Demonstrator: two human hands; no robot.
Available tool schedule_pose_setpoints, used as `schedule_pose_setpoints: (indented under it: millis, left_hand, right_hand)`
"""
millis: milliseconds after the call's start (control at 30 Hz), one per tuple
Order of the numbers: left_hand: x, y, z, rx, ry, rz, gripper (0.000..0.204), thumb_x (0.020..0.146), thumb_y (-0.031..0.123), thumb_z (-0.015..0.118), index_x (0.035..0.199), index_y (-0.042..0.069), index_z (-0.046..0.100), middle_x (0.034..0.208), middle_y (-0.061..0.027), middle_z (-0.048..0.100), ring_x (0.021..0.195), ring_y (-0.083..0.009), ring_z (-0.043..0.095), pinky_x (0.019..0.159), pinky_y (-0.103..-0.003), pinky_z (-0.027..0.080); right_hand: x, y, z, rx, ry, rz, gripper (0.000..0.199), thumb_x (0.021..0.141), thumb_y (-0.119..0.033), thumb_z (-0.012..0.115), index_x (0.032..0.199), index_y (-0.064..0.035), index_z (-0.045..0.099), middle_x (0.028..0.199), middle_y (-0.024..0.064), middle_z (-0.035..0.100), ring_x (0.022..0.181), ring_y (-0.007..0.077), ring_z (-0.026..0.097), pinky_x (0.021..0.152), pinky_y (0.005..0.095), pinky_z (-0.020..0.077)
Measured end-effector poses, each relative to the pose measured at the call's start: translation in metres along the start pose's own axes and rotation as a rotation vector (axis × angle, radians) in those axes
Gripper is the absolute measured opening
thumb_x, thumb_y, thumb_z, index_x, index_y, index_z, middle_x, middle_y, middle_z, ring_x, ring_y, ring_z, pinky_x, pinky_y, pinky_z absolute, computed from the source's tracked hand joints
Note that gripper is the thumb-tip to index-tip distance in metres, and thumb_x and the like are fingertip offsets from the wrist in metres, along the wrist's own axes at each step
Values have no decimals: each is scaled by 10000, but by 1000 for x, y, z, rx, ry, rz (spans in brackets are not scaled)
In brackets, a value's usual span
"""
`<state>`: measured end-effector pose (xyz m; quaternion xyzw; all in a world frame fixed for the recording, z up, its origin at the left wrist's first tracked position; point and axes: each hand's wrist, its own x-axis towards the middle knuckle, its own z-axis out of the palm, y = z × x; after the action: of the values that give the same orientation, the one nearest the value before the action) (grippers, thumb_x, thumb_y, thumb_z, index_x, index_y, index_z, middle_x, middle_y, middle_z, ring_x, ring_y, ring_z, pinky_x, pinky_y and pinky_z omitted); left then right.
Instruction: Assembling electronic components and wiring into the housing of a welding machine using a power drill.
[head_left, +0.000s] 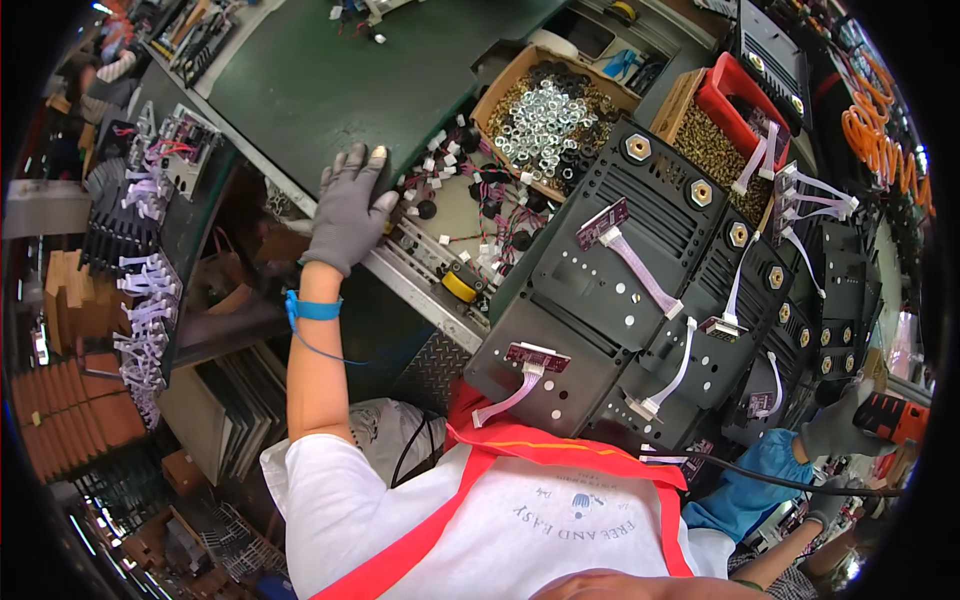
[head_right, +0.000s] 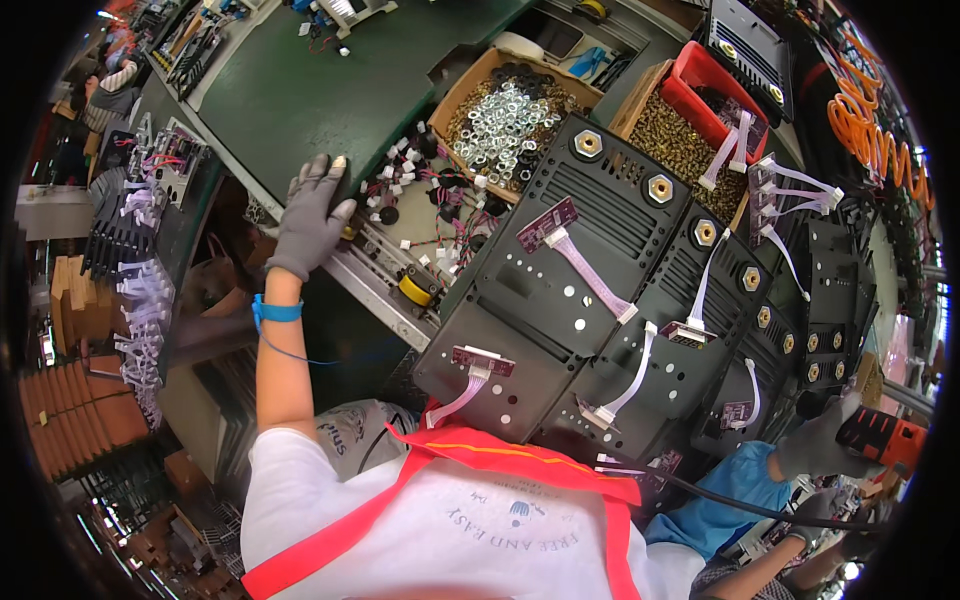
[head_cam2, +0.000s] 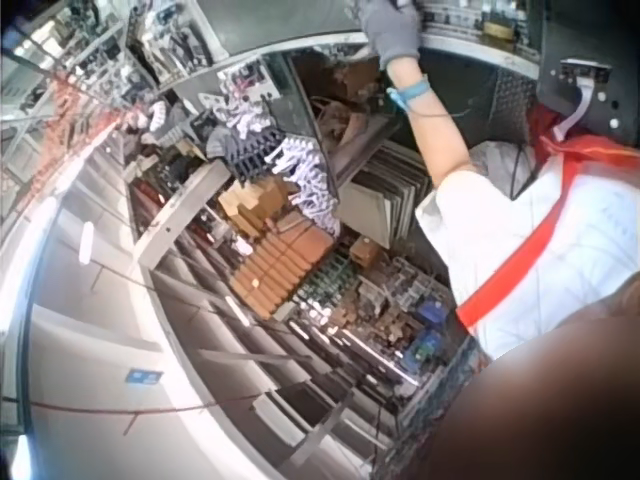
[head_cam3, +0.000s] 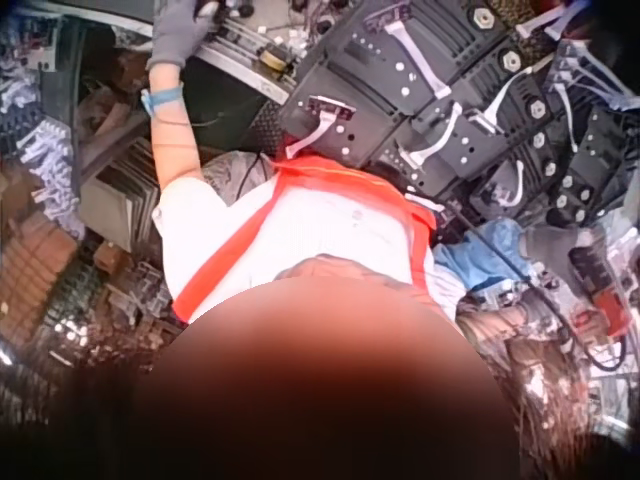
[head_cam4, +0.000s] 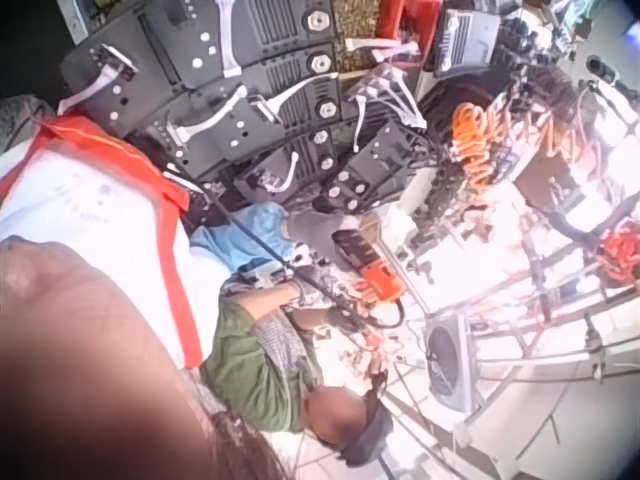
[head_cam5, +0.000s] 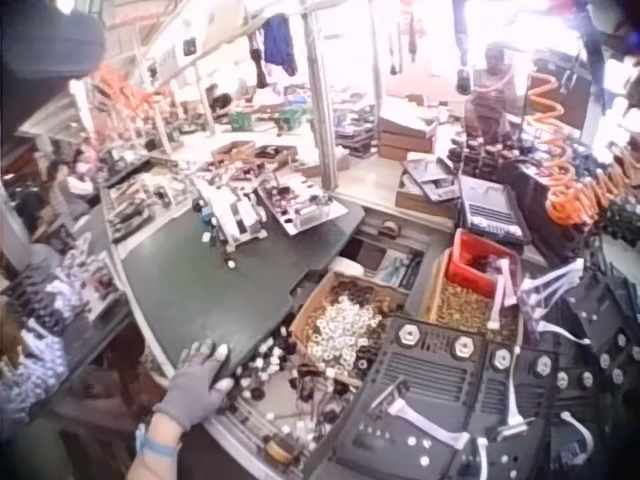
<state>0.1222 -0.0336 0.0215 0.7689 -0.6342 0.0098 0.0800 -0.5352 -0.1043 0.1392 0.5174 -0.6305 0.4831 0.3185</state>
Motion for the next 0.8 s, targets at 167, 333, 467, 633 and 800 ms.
schedule_pose_setpoints:
  millis: [167,333,467,633,800]
  left_hand:
    - [50,15,-19,-72,-153,-121,380,935,291,507,1225,58,583,1275,-209,554,1143,-355,548,977,-425,440]
    - [150,88,23,-381,-49,130,255,887,109,536,1118,104,643,1039,-181,652,1006,-366,611,871,-439,502]
    - [191,122,50,-349,-76,205,258,847,64,555,1071,118,671,1059,-171,654,957,-385,614,847,-437,504]
    - [206,135,64,-22,-48,275,315,815,-3,535,1086,121,637,1045,-147,632,957,-370,625,845,-446,516]
    - [224,163,76,-444,-19,578,213,834,62,568,1007,110,682,1011,-124,662,951,-337,627,842,-423,504]
  right_hand:
    - [-2,-7,-5,199,-79,170,929,744,-227,808,1350,108,188,981,188,572,681,204,643,572,274,578]
    - [-1,-25,-7,351,-140,224,703,791,-129,755,1300,72,313,808,123,585,601,164,606,508,257,527]
    - [-5,-39,-8,399,-131,225,649,795,-90,745,1303,46,365,770,97,574,590,152,586,512,253,512]
    - [-8,-44,-6,473,-24,212,607,790,-63,749,1276,31,397,798,79,581,578,136,563,519,254,500]
    - [-8,-45,-7,434,-82,252,685,789,-99,759,1310,33,334,873,107,583,610,139,586,526,252,530]
